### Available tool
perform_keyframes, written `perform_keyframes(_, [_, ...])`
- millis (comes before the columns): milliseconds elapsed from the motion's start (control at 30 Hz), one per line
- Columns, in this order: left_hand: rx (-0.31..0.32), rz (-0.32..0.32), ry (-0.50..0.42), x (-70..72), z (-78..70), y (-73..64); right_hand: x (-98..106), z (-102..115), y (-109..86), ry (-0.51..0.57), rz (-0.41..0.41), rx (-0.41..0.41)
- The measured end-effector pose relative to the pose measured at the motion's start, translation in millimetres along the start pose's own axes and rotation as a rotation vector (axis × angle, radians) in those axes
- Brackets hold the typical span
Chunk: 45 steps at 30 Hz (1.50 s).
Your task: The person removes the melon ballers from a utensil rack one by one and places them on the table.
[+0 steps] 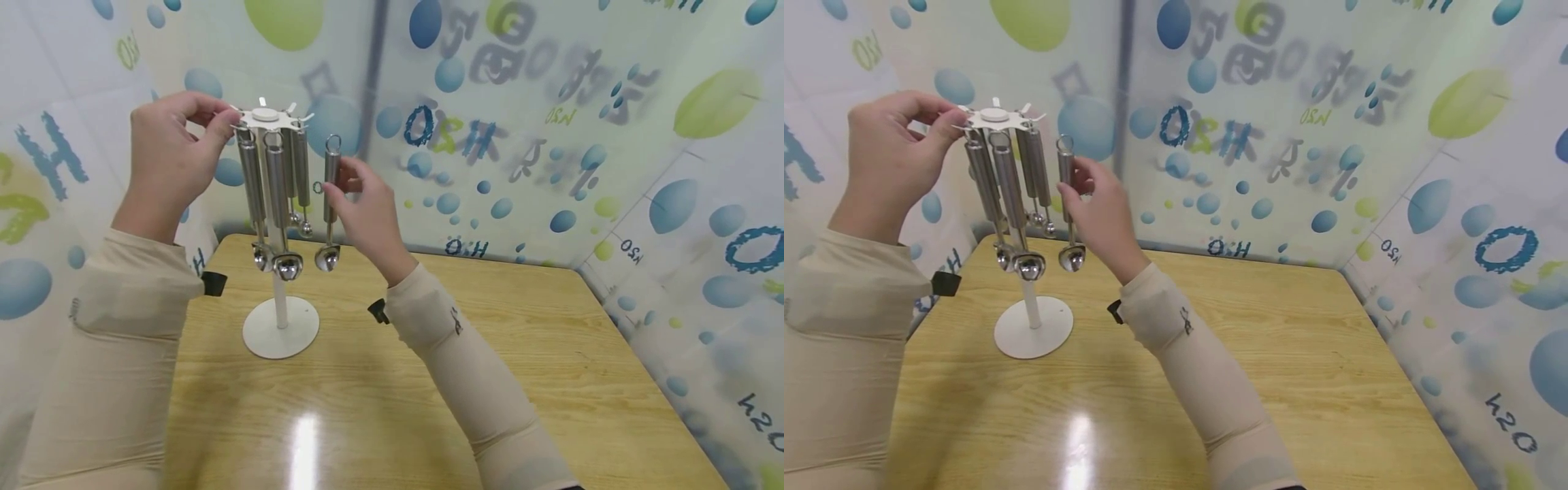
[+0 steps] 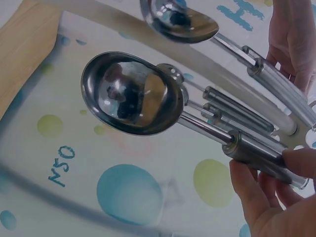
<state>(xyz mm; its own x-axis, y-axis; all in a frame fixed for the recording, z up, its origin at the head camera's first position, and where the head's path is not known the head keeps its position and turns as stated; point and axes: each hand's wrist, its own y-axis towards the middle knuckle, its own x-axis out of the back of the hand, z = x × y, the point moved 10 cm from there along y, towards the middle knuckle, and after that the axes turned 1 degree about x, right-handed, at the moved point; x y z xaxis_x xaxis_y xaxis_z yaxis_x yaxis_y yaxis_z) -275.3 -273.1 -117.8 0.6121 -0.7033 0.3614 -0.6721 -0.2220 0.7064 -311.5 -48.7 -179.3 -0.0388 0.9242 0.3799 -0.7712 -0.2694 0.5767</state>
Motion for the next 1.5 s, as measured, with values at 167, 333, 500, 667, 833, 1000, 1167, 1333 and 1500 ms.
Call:
perform_keyframes(167, [0.010,0.007,0.010,-0.8,1.2,-0.1,9,-20,-1.9,0.036,-0.018,-0.060])
perform_keyframes(333, [0.006,0.004,0.010,0.0,1.2,0.0,15,-36,-2.6,0.020,-0.021,-0.116])
perform_keyframes(500, [-0.004,-0.001,0.005,-0.1,-0.1,1.2,20,-54,-3.2,0.033,-0.023,-0.163])
perform_keyframes(667, [-0.001,0.001,0.001,-0.4,-0.7,2.0,21,-74,-4.4,0.039,-0.024,-0.217])
perform_keyframes(833, [-0.011,-0.008,-0.003,0.4,-2.0,2.4,18,-93,-8.9,0.055,-0.007,-0.283])
perform_keyframes(1000, [-0.024,-0.013,-0.002,0.8,-3.4,2.2,15,-111,-14.4,0.058,0.009,-0.333])
perform_keyframes(1167, [-0.013,-0.012,0.011,0.6,-1.9,1.7,13,-124,-18.1,0.052,0.018,-0.353])
perform_keyframes(1333, [-0.026,-0.017,0.009,0.0,-3.0,0.8,9,-138,-22.5,0.071,0.023,-0.394])
perform_keyframes(1500, [-0.032,-0.016,0.010,-0.5,-3.5,-0.5,5,-152,-25.8,0.072,0.027,-0.421])
